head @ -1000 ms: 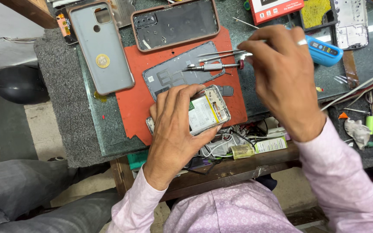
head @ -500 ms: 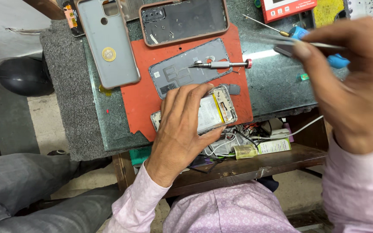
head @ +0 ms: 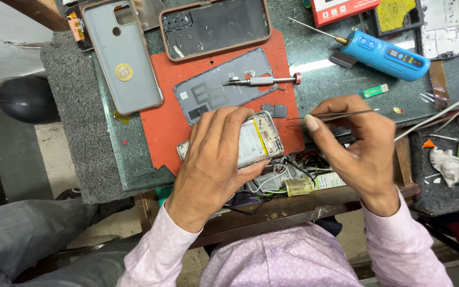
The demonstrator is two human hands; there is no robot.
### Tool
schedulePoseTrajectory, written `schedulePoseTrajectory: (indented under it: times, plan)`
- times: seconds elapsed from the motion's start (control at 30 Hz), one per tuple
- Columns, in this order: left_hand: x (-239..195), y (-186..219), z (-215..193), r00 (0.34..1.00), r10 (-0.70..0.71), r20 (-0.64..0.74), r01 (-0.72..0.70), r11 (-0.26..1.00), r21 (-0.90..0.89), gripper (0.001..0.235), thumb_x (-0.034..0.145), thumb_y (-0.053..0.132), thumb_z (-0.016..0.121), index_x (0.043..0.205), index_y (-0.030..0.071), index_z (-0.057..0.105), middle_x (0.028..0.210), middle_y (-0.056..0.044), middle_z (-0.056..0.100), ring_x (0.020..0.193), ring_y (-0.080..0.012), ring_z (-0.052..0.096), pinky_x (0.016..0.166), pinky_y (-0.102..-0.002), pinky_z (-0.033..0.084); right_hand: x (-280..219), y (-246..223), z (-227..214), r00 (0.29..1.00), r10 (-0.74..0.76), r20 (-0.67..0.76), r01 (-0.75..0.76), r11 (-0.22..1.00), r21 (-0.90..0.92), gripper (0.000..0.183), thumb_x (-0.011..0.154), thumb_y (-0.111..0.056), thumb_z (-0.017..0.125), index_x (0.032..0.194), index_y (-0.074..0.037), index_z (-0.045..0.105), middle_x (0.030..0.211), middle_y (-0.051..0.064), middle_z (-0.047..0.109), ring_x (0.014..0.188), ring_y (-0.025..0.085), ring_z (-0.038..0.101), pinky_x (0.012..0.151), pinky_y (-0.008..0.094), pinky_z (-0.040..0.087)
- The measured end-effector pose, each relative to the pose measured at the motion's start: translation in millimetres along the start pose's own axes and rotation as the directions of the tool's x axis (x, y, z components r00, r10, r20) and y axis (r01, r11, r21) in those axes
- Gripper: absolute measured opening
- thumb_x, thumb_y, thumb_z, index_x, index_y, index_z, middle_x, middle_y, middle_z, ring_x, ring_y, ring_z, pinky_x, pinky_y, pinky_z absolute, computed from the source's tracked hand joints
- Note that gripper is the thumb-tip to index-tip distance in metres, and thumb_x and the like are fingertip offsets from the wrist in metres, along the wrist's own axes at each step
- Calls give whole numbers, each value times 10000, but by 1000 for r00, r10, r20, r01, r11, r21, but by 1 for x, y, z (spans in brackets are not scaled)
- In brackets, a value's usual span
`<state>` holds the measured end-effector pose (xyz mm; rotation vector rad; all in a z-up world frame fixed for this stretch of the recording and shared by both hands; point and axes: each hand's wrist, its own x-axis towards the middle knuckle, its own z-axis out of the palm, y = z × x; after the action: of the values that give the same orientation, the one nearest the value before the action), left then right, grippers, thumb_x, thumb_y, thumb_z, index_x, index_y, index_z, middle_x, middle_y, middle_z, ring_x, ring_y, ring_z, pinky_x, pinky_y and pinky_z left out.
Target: The person disassembles a white smartphone by prying off the back cover and removing internal components. They use a screwdriver and tweezers to detach screws and lift a small circuit board from the phone chassis. The person then searches through a cluttered pile of phone parts and boxes on the workbench.
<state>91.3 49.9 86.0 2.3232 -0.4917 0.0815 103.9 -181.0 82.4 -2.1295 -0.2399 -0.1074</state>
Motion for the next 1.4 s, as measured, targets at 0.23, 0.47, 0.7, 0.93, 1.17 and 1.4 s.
schedulePoseTrajectory:
  times: [0.23, 0.47, 0.7, 0.93, 1.17, 1.4]
  plan:
    - [1, 0, -5, 1000, 7, -4, -7, 1000, 2, 778, 684, 197, 925, 1307, -17, 511, 1241, -168, 597, 1141, -347, 608, 977, -443, 519, -23, 11, 16, 980, 50, -193, 10, 954, 298, 192, 1052, -35, 697, 1220, 51, 661, 1095, 131, 751, 958, 164, 762, 877, 265, 637]
    - [5, 0, -11, 1000, -8, -8, 8, 998, -70, 735, 768, 242, 906, 1320, -15, 493, 1206, -173, 621, 1092, -347, 647, 923, -443, 543, -44, 4, 35, 975, -29, -220, 73, 979, 193, 182, 1062, -15, 680, 1235, 39, 697, 1109, 173, 757, 1000, 190, 761, 927, 268, 617]
    - [14, -5, -20, 999, -41, 20, 43, 990, -138, 696, 784, 300, 903, 1277, 8, 507, 1154, -162, 661, 1079, -361, 685, 889, -449, 561, -43, 0, 42, 977, -41, -209, 68, 990, 126, 174, 1025, 4, 727, 1193, 47, 710, 1115, 150, 765, 971, 171, 757, 874, 252, 599]
    - [25, -8, -22, 993, -73, 88, 84, 988, -126, 670, 781, 377, 891, 1198, 11, 515, 1082, -154, 679, 1016, -336, 718, 833, -442, 570, -36, -3, 40, 978, -45, -202, 62, 995, 80, 171, 1009, 20, 747, 1176, 46, 719, 1083, 134, 770, 915, 143, 752, 823, 229, 594]
    - [23, -9, -19, 995, -78, 63, 85, 990, -114, 678, 767, 371, 901, 1199, 12, 521, 1053, -158, 674, 980, -340, 706, 824, -454, 557, -32, -4, 41, 980, -60, -188, 77, 993, 87, 177, 1037, 19, 740, 1209, 49, 711, 1098, 140, 766, 947, 145, 745, 822, 224, 590]
    - [20, -10, -15, 999, -44, 23, 46, 995, -90, 718, 731, 363, 912, 1205, 1, 513, 1056, -160, 668, 990, -351, 691, 836, -462, 547, -29, -8, 40, 988, -36, -149, 55, 991, 125, 169, 1033, 25, 724, 1197, 59, 705, 1123, 151, 760, 925, 147, 752, 800, 237, 624]
